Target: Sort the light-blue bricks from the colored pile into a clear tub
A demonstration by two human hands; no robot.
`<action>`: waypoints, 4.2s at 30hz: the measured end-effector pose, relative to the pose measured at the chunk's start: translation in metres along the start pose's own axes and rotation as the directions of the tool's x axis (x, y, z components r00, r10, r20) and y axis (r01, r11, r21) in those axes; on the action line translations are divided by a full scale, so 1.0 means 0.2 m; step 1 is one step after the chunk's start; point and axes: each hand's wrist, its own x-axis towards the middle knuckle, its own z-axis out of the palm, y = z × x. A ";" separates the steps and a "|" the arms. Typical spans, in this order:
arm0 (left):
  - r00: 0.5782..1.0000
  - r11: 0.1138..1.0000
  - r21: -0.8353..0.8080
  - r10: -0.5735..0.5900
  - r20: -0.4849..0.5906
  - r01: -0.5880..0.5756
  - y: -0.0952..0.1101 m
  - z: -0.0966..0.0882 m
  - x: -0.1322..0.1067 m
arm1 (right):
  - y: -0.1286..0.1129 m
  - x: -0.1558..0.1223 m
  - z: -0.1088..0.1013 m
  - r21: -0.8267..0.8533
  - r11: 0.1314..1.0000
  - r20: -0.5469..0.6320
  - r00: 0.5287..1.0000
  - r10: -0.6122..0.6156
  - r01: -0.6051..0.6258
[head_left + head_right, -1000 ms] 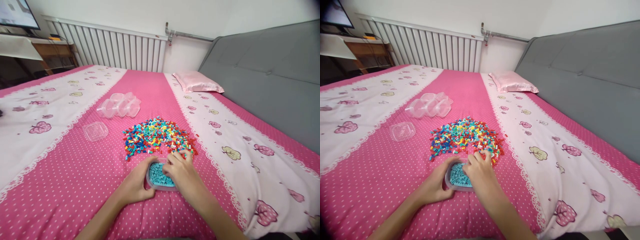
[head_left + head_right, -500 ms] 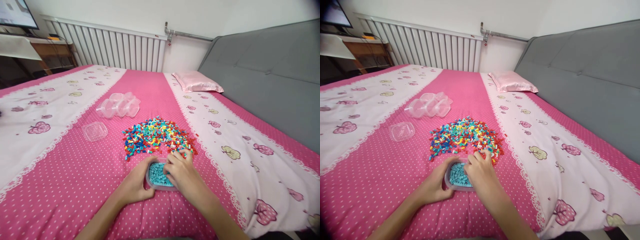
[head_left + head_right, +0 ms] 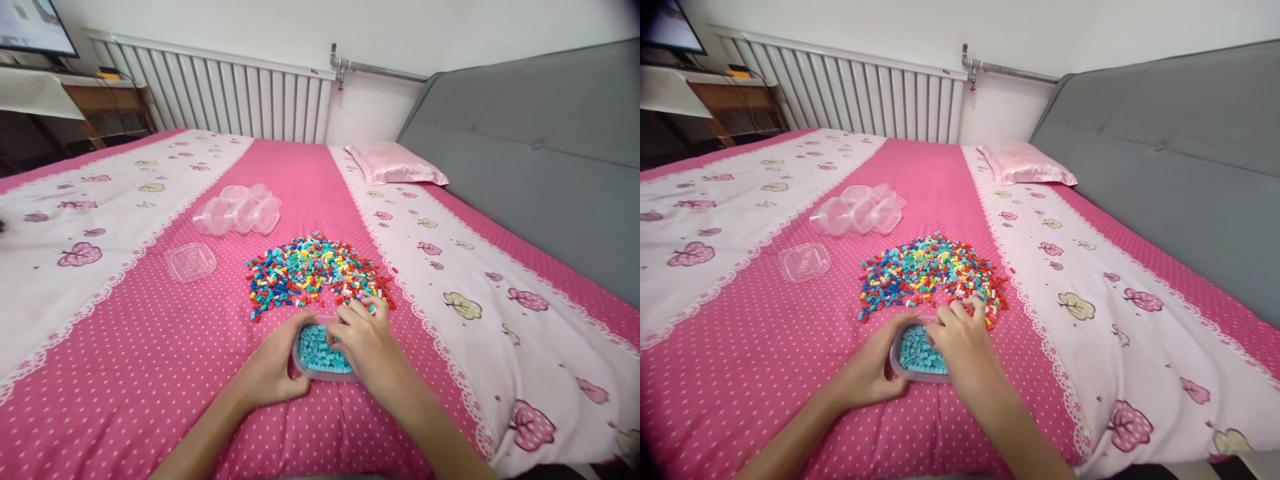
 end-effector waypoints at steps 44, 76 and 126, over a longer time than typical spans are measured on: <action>0.996 0.997 0.057 -0.057 -0.073 0.061 0.03 0.00 -0.05 | 0.48 -0.04 0.35 0.493 0.843 -0.568 0.654 0.500 -0.216; 0.988 0.967 0.254 0.027 -0.151 0.013 -0.14 0.01 -0.07 | 0.60 0.03 0.43 0.847 0.491 -0.425 0.295 0.856 -0.203; 0.991 0.985 0.110 -0.134 -0.012 0.134 0.05 -0.02 -0.02 | 0.59 -0.03 0.43 0.809 0.542 -0.435 0.387 0.813 -0.229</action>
